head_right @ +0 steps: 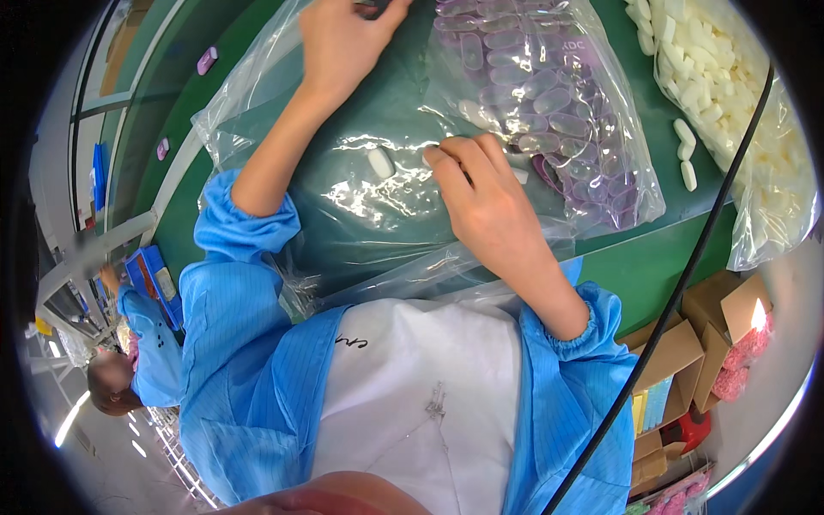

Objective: The person inserts white cylindrical objects into purple plastic holders. They pick up a white object and a purple holder, fit the white object into the holder, and place the assembled unit on the table. This process is repeated continuously throughout the video.

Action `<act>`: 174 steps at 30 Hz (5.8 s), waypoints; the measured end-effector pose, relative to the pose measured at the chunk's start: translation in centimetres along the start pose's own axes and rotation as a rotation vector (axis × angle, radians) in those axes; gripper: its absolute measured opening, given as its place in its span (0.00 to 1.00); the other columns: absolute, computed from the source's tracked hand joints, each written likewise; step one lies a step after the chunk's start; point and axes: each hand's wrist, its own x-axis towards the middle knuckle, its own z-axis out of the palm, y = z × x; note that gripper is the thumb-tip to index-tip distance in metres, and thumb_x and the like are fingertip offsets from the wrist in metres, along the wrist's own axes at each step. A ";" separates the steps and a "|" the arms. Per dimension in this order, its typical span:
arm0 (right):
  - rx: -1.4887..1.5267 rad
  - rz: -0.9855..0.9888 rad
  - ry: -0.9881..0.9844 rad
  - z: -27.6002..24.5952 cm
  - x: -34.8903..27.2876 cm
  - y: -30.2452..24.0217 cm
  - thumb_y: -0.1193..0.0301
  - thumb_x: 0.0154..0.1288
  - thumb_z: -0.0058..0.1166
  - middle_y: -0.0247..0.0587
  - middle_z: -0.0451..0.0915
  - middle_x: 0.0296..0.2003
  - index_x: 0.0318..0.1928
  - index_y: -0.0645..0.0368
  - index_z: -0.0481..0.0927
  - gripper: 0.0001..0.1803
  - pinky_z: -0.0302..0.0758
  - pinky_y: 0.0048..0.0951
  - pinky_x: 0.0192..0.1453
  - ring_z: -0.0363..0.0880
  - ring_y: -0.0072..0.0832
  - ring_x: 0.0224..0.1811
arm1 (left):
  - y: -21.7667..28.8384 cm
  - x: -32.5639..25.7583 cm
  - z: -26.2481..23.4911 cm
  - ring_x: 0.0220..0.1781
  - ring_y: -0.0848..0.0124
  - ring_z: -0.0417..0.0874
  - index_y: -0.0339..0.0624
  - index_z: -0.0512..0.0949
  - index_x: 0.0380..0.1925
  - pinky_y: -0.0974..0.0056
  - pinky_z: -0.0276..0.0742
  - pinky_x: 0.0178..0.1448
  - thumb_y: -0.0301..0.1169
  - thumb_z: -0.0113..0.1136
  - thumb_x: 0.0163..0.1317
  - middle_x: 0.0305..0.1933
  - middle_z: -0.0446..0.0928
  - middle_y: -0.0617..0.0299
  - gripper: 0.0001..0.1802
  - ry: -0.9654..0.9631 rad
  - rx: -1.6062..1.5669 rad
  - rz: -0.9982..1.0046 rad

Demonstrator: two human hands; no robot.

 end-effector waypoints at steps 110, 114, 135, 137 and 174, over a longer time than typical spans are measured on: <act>-0.066 -0.012 -0.026 0.8 2.5 1.2 0.85 0.50 0.56 0.46 0.77 0.43 0.49 0.70 0.81 0.22 0.78 0.37 0.51 0.75 0.41 0.45 | -1.2 -1.4 -0.9 0.71 0.27 0.62 0.18 0.65 0.67 0.42 0.60 0.77 0.30 0.57 0.68 0.67 0.61 0.17 0.32 0.022 0.602 0.001; -0.073 -0.025 -0.011 0.8 2.5 1.3 0.85 0.50 0.57 0.45 0.77 0.43 0.49 0.70 0.81 0.22 0.78 0.36 0.50 0.76 0.40 0.45 | -2.1 1.2 -0.3 0.65 0.35 0.71 0.23 0.68 0.65 0.45 0.68 0.71 0.32 0.62 0.67 0.65 0.67 0.25 0.32 0.089 0.332 0.006; 0.149 -0.157 0.129 -1.5 1.9 0.6 0.87 0.48 0.67 0.47 0.81 0.42 0.44 0.69 0.84 0.18 0.78 0.34 0.40 0.79 0.40 0.38 | 4.7 -10.7 -3.3 0.47 0.64 0.85 0.37 0.86 0.42 0.62 0.80 0.53 0.17 0.74 0.51 0.45 0.86 0.57 0.16 -0.344 -0.529 -0.117; 0.115 -0.188 0.072 -1.4 2.0 0.5 0.86 0.44 0.66 0.48 0.80 0.42 0.43 0.70 0.84 0.20 0.79 0.34 0.40 0.79 0.41 0.39 | 4.6 -10.9 -3.1 0.47 0.63 0.85 0.37 0.86 0.42 0.62 0.80 0.52 0.17 0.74 0.50 0.44 0.86 0.58 0.17 -0.327 -0.562 -0.103; 0.017 -0.269 -0.023 -2.3 2.3 1.2 0.82 0.46 0.64 0.54 0.83 0.42 0.43 0.76 0.83 0.19 0.82 0.35 0.39 0.82 0.43 0.37 | 4.1 -11.5 -2.2 0.43 0.62 0.83 0.38 0.86 0.40 0.61 0.79 0.48 0.21 0.76 0.50 0.40 0.86 0.60 0.15 -0.260 -0.583 0.018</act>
